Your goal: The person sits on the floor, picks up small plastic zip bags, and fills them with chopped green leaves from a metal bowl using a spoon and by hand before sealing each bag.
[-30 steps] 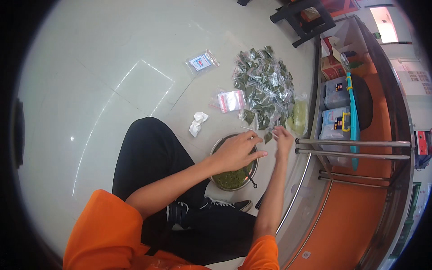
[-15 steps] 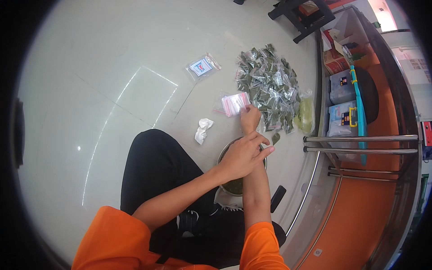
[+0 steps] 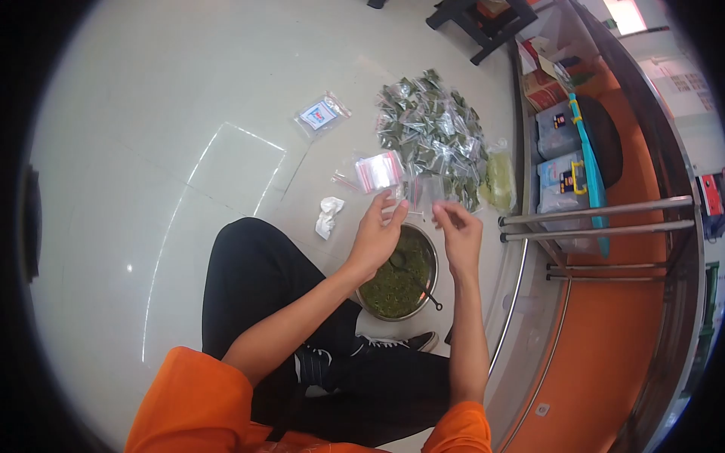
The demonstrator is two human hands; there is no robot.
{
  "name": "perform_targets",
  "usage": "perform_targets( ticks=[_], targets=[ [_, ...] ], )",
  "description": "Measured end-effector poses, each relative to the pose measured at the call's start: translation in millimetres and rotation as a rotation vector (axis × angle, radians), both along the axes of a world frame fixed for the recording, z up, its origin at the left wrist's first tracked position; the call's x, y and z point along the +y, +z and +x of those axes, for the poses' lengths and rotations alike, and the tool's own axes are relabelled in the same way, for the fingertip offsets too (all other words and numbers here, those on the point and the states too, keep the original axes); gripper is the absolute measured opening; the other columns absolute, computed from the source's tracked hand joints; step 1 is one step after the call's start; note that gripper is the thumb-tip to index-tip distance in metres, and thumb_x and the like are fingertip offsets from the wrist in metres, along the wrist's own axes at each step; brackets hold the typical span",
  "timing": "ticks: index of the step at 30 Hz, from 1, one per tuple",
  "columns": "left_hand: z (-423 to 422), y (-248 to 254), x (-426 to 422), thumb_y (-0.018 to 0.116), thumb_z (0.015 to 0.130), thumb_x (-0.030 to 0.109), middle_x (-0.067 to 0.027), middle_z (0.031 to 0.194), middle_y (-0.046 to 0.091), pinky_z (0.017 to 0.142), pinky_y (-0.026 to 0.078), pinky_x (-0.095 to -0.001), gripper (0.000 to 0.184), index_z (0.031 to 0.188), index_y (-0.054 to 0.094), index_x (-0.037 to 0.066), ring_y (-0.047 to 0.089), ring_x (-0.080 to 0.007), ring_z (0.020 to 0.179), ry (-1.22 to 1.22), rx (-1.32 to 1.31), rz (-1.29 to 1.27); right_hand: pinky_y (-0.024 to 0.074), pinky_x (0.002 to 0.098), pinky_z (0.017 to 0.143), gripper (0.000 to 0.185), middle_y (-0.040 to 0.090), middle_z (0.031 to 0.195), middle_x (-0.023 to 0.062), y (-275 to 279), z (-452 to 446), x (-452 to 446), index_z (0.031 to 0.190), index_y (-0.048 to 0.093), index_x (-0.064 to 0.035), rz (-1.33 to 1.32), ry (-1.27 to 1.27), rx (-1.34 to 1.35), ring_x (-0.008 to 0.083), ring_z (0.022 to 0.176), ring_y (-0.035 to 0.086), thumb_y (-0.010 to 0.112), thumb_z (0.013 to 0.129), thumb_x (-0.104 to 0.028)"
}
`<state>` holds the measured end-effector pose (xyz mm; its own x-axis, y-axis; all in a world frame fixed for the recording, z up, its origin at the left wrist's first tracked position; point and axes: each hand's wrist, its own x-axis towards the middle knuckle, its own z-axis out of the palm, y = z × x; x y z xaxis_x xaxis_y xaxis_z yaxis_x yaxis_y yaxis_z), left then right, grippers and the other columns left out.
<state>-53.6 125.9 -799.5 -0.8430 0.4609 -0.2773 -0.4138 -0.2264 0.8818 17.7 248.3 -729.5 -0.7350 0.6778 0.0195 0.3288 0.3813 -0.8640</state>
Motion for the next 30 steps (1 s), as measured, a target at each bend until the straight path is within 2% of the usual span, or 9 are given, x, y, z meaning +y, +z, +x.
perform_targets(
  ticks=[3, 6, 11, 14, 16, 19, 24, 28, 30],
  targets=[
    [6.0, -0.9, -6.5, 0.065, 0.099, 0.026, -0.0158, 0.098, 0.073, 0.081, 0.055, -0.0334, 0.041, 0.121, 0.063, -0.009, 0.070, -0.0202, 0.088, -0.368, 0.012, 0.244, 0.0469, 0.0263, 0.071, 0.014, 0.068, 0.084, 0.0030, 18.8, 52.7, -14.8, 0.100, 0.074, 0.0038, -0.065, -0.025, -0.039, 0.0108, 0.074, 0.060, 0.073, 0.092, -0.007],
    [16.6, 6.6, -11.1, 0.065, 0.100, 0.019, -0.0081, 0.097, 0.072, 0.081, 0.055, -0.0273, 0.030, 0.118, 0.066, -0.006, 0.069, -0.0131, 0.088, -0.584, 0.103, 0.254, 0.0465, 0.0260, 0.069, 0.011, 0.068, 0.085, 0.0038, 21.0, 93.4, -22.3, 0.098, 0.073, 0.0038, -0.154, -0.080, -0.075, 0.0108, 0.074, 0.060, 0.073, 0.091, -0.005],
    [36.1, 10.0, -14.7, 0.065, 0.100, 0.014, -0.0117, 0.099, 0.074, 0.079, 0.057, -0.0272, 0.023, 0.111, 0.069, -0.006, 0.070, -0.0141, 0.084, -0.661, 0.119, 0.198, 0.0482, 0.0259, 0.072, 0.013, 0.067, 0.084, 0.0026, 2.2, 133.0, -21.8, 0.101, 0.073, 0.0034, -0.249, -0.115, -0.052, 0.0109, 0.075, 0.062, 0.074, 0.089, -0.002],
    [45.8, 10.4, -16.7, 0.066, 0.098, 0.011, -0.0128, 0.089, 0.075, 0.076, 0.059, -0.0276, 0.023, 0.109, 0.069, -0.009, 0.072, -0.0137, 0.082, -0.682, -0.027, 0.311, 0.0511, 0.0275, 0.076, 0.027, 0.071, 0.093, 0.0050, -5.8, 135.6, -25.8, 0.110, 0.071, 0.0027, -0.140, -0.174, -0.049, 0.0135, 0.080, 0.065, 0.079, 0.087, -0.010],
    [52.3, 8.8, -19.1, 0.068, 0.097, 0.011, -0.0117, 0.092, 0.075, 0.075, 0.058, -0.0270, 0.020, 0.107, 0.071, -0.007, 0.071, -0.0134, 0.083, -0.654, 0.054, 0.272, 0.0531, 0.0302, 0.080, 0.034, 0.068, 0.105, 0.0106, 11.5, 125.2, -44.0, 0.114, 0.069, 0.0020, 0.516, -0.185, 0.056, 0.0218, 0.087, 0.067, 0.080, 0.083, -0.008],
    [59.0, 6.3, -20.4, 0.071, 0.095, 0.010, -0.0113, 0.094, 0.075, 0.076, 0.057, -0.0250, 0.018, 0.102, 0.072, -0.006, 0.071, -0.0119, 0.085, -0.652, 0.061, 0.277, 0.0542, 0.0318, 0.078, 0.035, 0.065, 0.112, 0.0146, 22.7, 129.0, -60.0, 0.114, 0.070, 0.0001, 0.613, -0.043, 0.061, 0.0280, 0.094, 0.067, 0.080, 0.081, -0.005],
    [64.5, 11.3, -26.3, 0.072, 0.094, 0.008, -0.0098, 0.094, 0.074, 0.083, 0.055, -0.0271, 0.013, 0.097, 0.073, -0.004, 0.070, -0.0135, 0.088, -0.708, 0.118, 0.249, 0.0555, 0.0296, 0.072, 0.026, 0.071, 0.098, 0.0121, 4.0, 133.9, -66.9, 0.108, 0.073, 0.0014, 0.387, 0.017, 0.055, 0.0201, 0.082, 0.070, 0.078, 0.083, -0.001],
    [59.1, 7.0, -25.6, 0.074, 0.093, 0.009, -0.0072, 0.091, 0.074, 0.082, 0.053, -0.0266, 0.011, 0.095, 0.074, -0.002, 0.067, -0.0115, 0.085, -0.731, 0.224, 0.230, 0.0535, 0.0276, 0.072, 0.027, 0.074, 0.099, 0.0112, 5.4, 140.0, -51.2, 0.110, 0.075, 0.0005, -0.008, 0.089, 0.093, 0.0163, 0.083, 0.069, 0.077, 0.084, 0.000],
    [53.8, 14.2, -27.9, 0.075, 0.092, 0.010, -0.0068, 0.090, 0.074, 0.082, 0.053, -0.0270, 0.012, 0.096, 0.074, -0.002, 0.068, -0.0113, 0.085, -0.757, 0.346, 0.169, 0.0532, 0.0275, 0.073, 0.027, 0.074, 0.099, 0.0115, 7.7, 145.4, -44.9, 0.112, 0.075, 0.0001, -0.018, 0.119, 0.062, 0.0162, 0.083, 0.069, 0.076, 0.085, -0.001]
  ],
)
